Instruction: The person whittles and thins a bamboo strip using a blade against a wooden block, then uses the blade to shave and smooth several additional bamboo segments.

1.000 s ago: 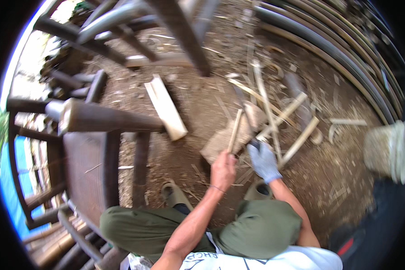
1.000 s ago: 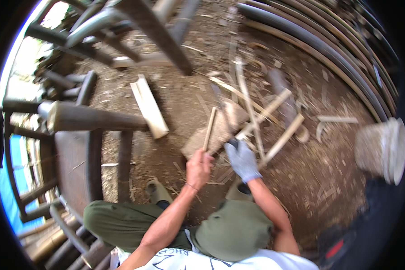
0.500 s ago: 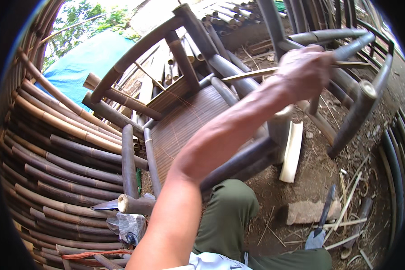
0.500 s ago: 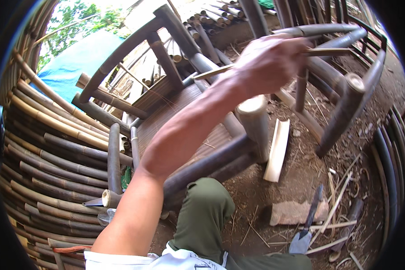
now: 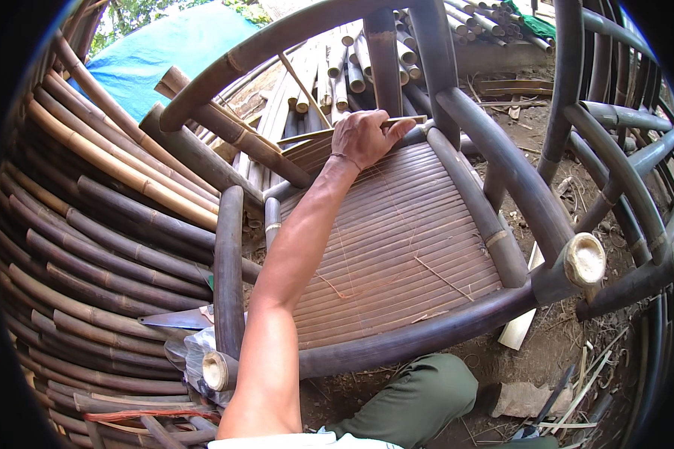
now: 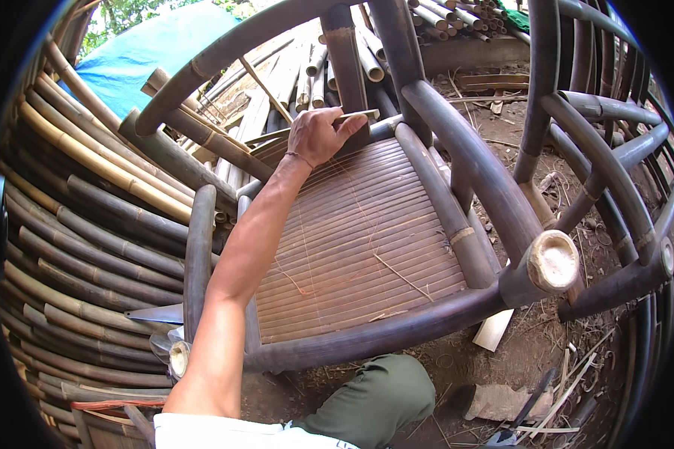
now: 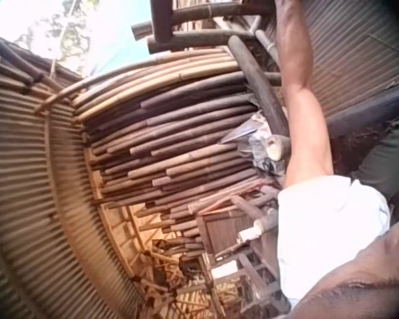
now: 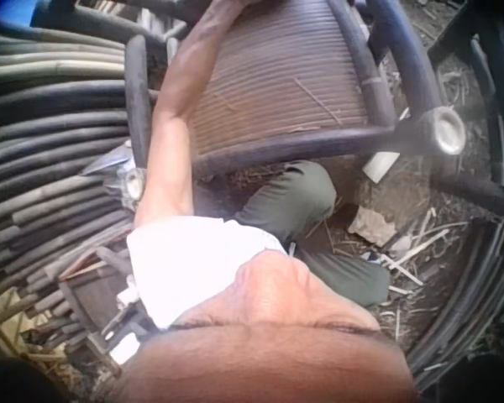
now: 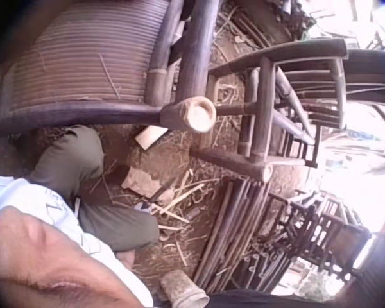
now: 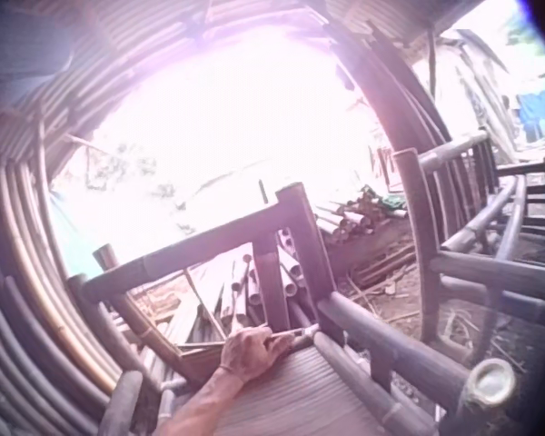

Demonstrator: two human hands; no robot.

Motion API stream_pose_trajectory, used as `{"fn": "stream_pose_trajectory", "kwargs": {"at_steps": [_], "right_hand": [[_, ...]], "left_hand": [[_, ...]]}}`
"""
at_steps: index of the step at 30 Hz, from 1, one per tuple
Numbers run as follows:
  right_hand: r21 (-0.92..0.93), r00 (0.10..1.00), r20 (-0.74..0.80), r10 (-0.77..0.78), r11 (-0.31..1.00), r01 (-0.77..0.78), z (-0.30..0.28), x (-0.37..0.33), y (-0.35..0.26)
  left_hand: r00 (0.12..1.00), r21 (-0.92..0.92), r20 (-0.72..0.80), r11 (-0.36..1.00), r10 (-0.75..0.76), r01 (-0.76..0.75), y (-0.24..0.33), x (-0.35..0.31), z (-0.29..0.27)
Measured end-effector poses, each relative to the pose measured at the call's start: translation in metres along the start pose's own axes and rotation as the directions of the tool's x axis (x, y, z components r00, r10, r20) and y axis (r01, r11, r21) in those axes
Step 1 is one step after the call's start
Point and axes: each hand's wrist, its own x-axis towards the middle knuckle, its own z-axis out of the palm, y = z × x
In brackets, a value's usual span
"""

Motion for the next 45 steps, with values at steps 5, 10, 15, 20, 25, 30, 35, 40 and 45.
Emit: {"fn": "stream_pose_trajectory", "kwargs": {"at_steps": [5,10,15,20,25,30,35,40,45], "right_hand": [[-0.026,1.0,0.006,0.017,1.0,-0.017,-0.009,0.006,-0.019],[-0.026,0.999,0.021,0.027,0.999,-0.027,-0.012,0.007,-0.027],[-0.015,0.999,0.029,0.046,0.999,-0.046,-0.012,0.01,-0.033],[-0.013,0.998,0.028,0.059,0.998,-0.059,-0.015,0.012,-0.036],[-0.021,0.998,0.036,0.061,0.998,-0.06,-0.018,0.012,-0.037],[-0.026,0.997,0.043,0.066,0.998,-0.065,-0.02,0.011,-0.038],[-0.028,0.998,0.029,0.057,0.998,-0.056,-0.023,0.012,-0.04],[-0.028,0.999,-0.008,0.04,0.999,-0.04,-0.041,0.011,-0.032],[-0.087,0.931,-0.245,-0.272,0.962,0.259,-0.15,0.014,-0.04]], "left_hand": [[0.996,0.026,0.018,0.996,-0.087,0.086,-0.007,0.0,0.009],[0.993,0.093,-0.025,0.989,-0.113,0.115,-0.024,0.014,0.023],[0.996,0.193,0.059,0.98,-0.067,0.054,-0.075,0.011,0.031],[0.971,0.156,-0.096,0.96,-0.22,0.233,-0.059,0.025,0.032],[0.855,0.218,-0.105,0.827,-0.508,0.518,-0.049,0.044,0.027],[0.821,0.272,-0.062,0.782,-0.568,0.561,-0.052,0.056,0.011],[0.783,0.334,0.042,0.748,-0.62,0.574,-0.049,0.072,-0.006],[0.758,0.433,0.225,0.76,-0.612,0.485,-0.039,0.087,-0.003],[0.745,0.383,0.441,0.855,-0.501,0.349,-0.071,0.078,-0.004]]}}
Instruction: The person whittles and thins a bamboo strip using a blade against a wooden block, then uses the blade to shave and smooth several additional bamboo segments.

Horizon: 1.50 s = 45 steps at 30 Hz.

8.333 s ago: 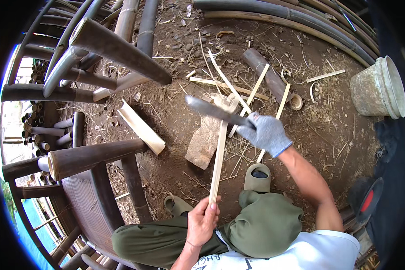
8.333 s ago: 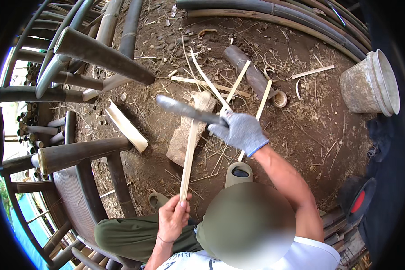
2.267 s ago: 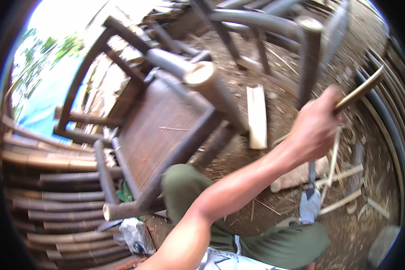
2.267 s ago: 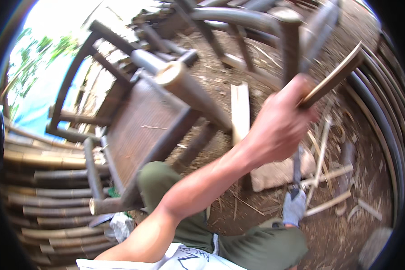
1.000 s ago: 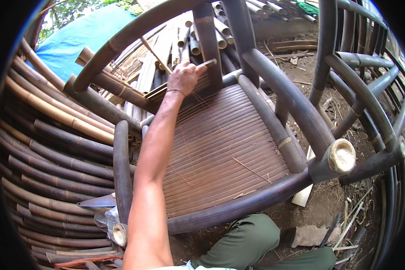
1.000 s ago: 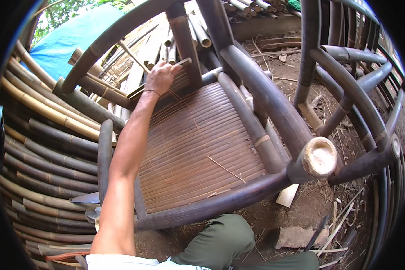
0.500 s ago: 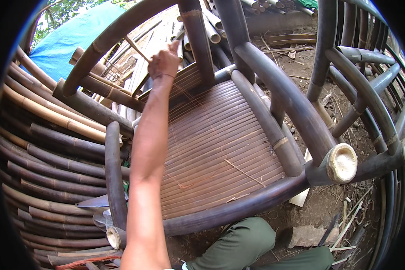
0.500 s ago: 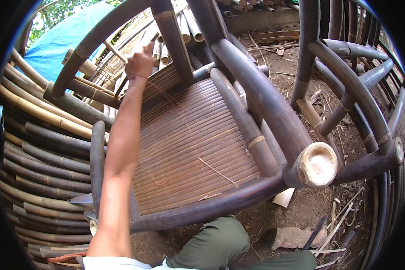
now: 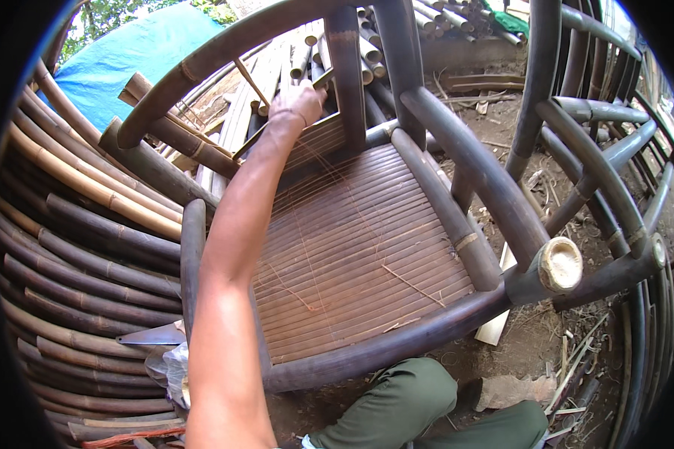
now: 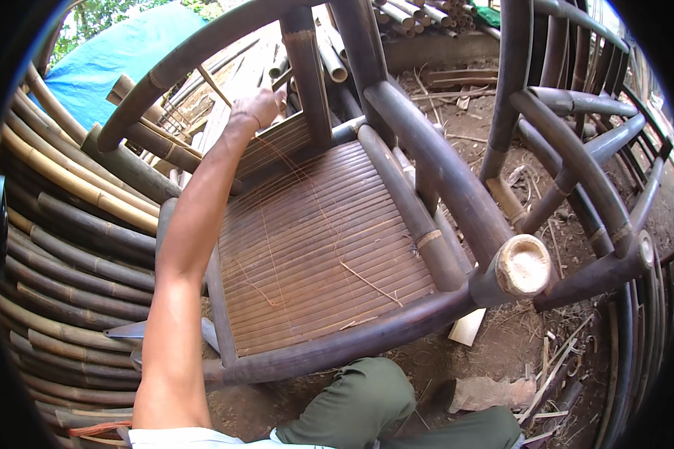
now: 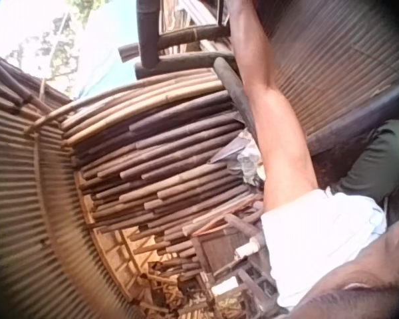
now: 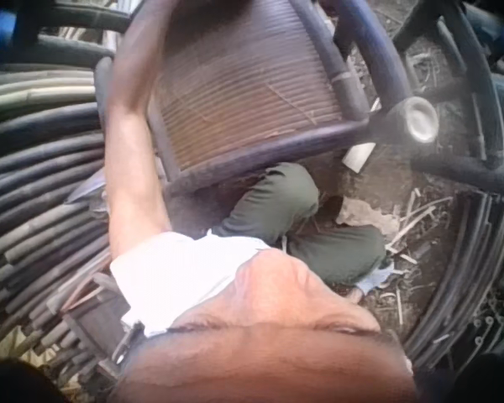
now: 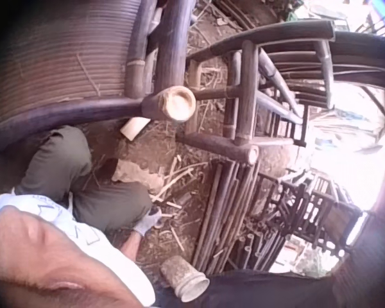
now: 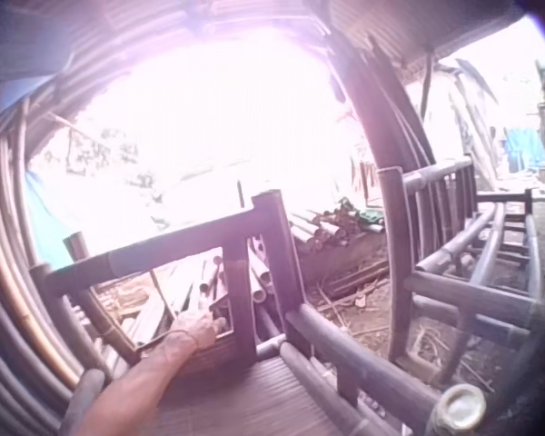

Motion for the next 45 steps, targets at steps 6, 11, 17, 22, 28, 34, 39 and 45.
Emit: {"fn": "stream_pose_trajectory", "kwargs": {"at_steps": [6,11,17,22,28,34,39,45], "right_hand": [[0.712,0.977,0.019,0.211,0.683,-0.162,-0.128,0.13,-0.12],[0.746,0.883,0.214,-0.417,0.654,0.128,-0.188,0.215,-0.367],[0.456,0.619,0.115,-0.777,0.595,0.663,-0.135,0.281,-0.603],[0.219,0.639,0.009,-0.769,0.625,0.749,-0.081,0.328,-0.691],[0.197,0.647,-0.003,-0.762,0.634,0.748,-0.102,0.319,-0.725],[0.108,0.585,0.23,-0.778,0.617,0.779,-0.077,0.321,-0.731],[0.135,0.572,0.25,-0.781,0.613,0.779,-0.051,0.308,-0.728],[0.093,0.576,0.164,-0.801,0.594,0.799,-0.028,0.287,-0.714]], "left_hand": [[0.643,0.135,-0.697,0.939,0.317,-0.316,-0.039,-0.076,0.028],[0.912,0.181,-0.369,0.976,0.181,-0.12,-0.11,-0.092,0.053],[0.941,0.094,-0.272,0.979,0.199,-0.18,-0.152,-0.104,0.058],[0.892,0.042,-0.366,0.962,0.265,-0.269,-0.132,-0.097,0.064],[0.882,0.152,-0.382,0.96,0.275,-0.233,-0.156,-0.104,0.067],[0.898,0.228,-0.334,0.949,0.286,-0.217,-0.142,-0.099,0.072],[0.892,0.236,-0.328,0.941,0.311,-0.241,-0.135,-0.105,0.079],[0.891,0.247,-0.331,0.94,0.311,-0.236,-0.131,-0.105,0.077]]}}
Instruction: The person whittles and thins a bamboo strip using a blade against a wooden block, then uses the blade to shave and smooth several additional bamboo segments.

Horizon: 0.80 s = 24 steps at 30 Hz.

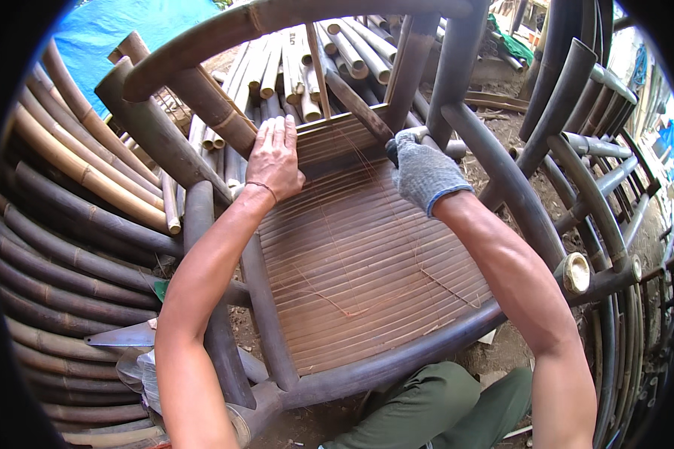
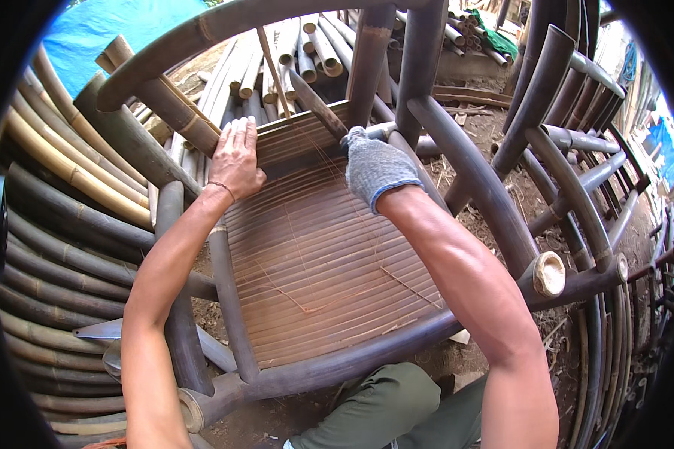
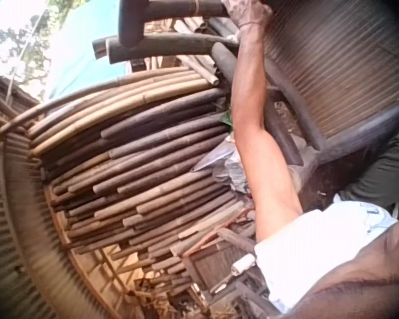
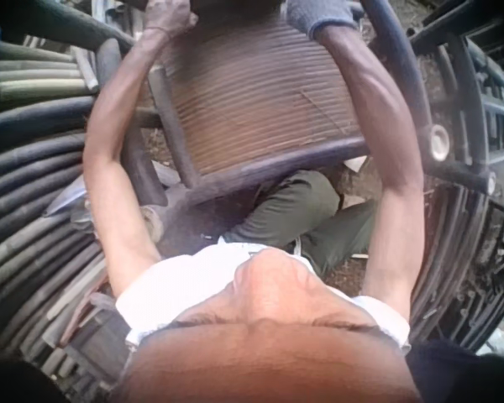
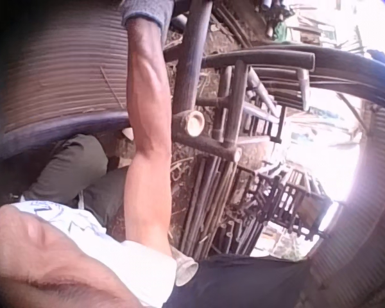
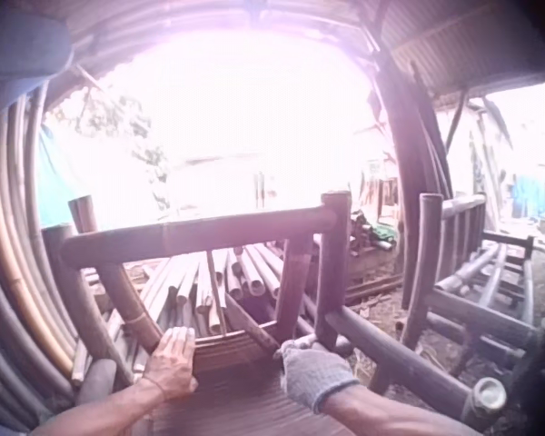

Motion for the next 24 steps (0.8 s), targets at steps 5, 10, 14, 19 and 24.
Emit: {"fn": "stream_pose_trajectory", "kwargs": {"at_steps": [5,10,14,19,24], "right_hand": [[0.325,0.983,0.131,0.132,0.93,-0.169,-0.045,-0.043,-0.014],[0.433,0.999,0.048,0.022,0.9,-0.041,-0.048,-0.116,0.004],[0.356,0.986,-0.041,-0.16,0.92,0.164,-0.045,-0.061,-0.039],[0.197,0.984,-0.08,-0.16,0.965,0.173,-0.001,-0.006,-0.085],[0.244,0.976,0.003,-0.216,0.947,0.209,-0.036,0.006,-0.089]], "left_hand": [[0.996,0.0,-0.011,0.996,0.092,-0.092,-0.021,-0.024,0.01],[0.745,-0.315,0.564,0.927,0.356,-0.204,0.06,-0.064,-0.06],[0.441,-0.572,0.675,0.797,0.592,-0.195,0.078,-0.093,-0.07],[0.526,-0.581,0.618,0.79,0.585,-0.196,0.072,-0.089,-0.052],[0.517,-0.539,0.659,0.822,0.547,-0.182,0.065,-0.092,-0.06]]}}
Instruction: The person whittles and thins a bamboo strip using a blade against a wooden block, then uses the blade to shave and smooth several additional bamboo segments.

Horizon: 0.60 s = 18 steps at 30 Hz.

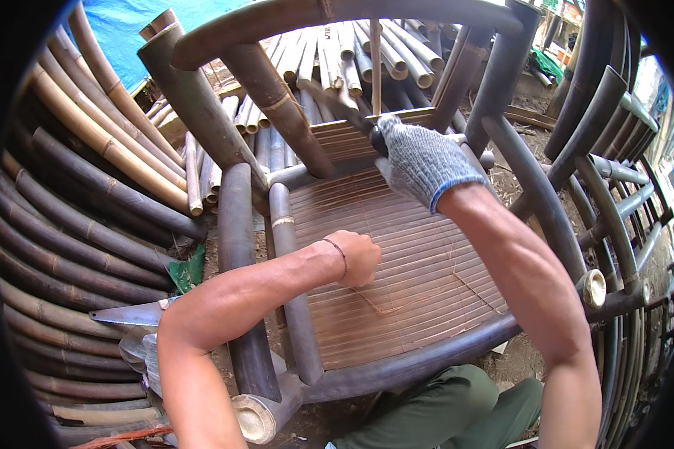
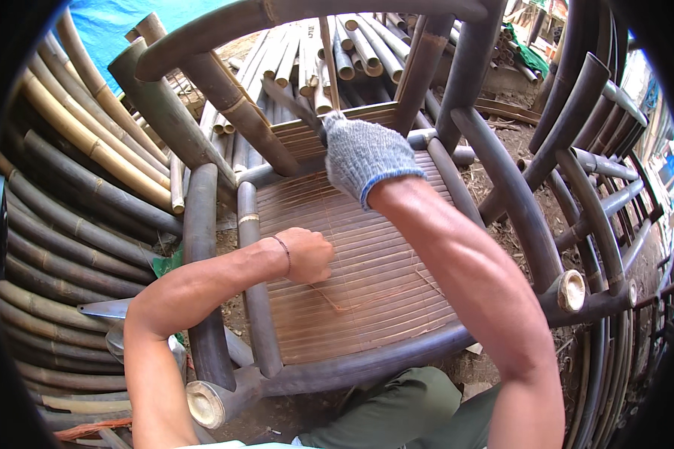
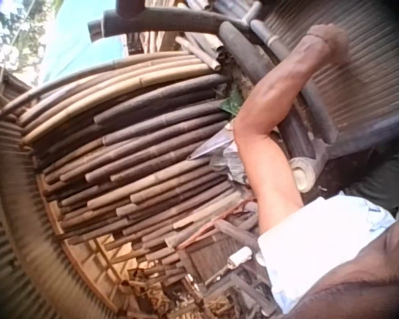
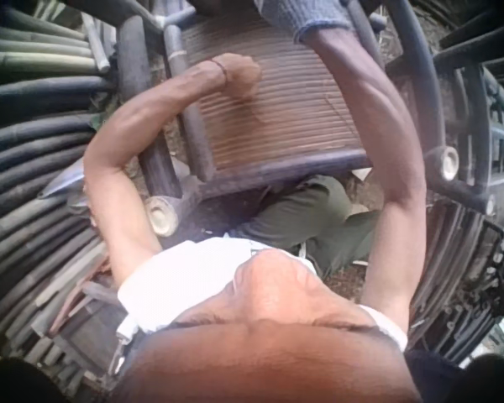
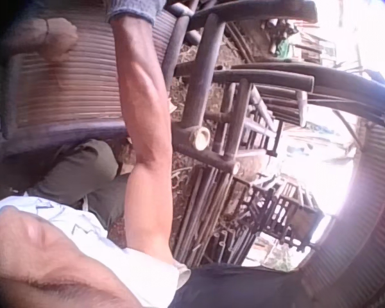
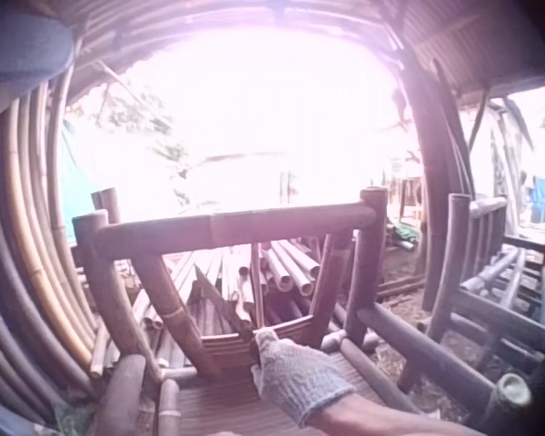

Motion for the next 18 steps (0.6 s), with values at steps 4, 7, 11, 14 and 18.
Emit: {"fn": "stream_pose_trajectory", "kwargs": {"at_steps": [4,7,11,14,18], "right_hand": [[-0.002,0.997,0.047,0.067,0.998,-0.067,0.028,-0.006,0.017],[0.014,0.995,0.086,0.046,0.999,-0.047,0.013,-0.031,0.036],[0.135,0.987,-0.111,0.119,0.985,-0.103,-0.007,-0.102,0.059],[0.028,0.977,-0.116,0.182,0.983,-0.179,-0.021,-0.106,0.074],[-0.068,0.977,-0.113,0.181,0.98,-0.189,-0.015,-0.083,0.081]], "left_hand": [[0.995,-0.01,-0.065,0.997,-0.074,0.073,0.001,0.003,-0.009],[0.929,-0.024,-0.242,0.958,-0.282,0.284,-0.016,-0.001,-0.016],[0.348,0.034,-0.935,0.956,-0.073,0.291,-0.084,0.014,-0.026],[0.432,-0.045,-0.883,0.949,-0.184,0.313,-0.106,0.028,-0.054],[0.594,-0.002,-0.751,0.9,-0.288,0.435,-0.107,0.039,-0.044]]}}
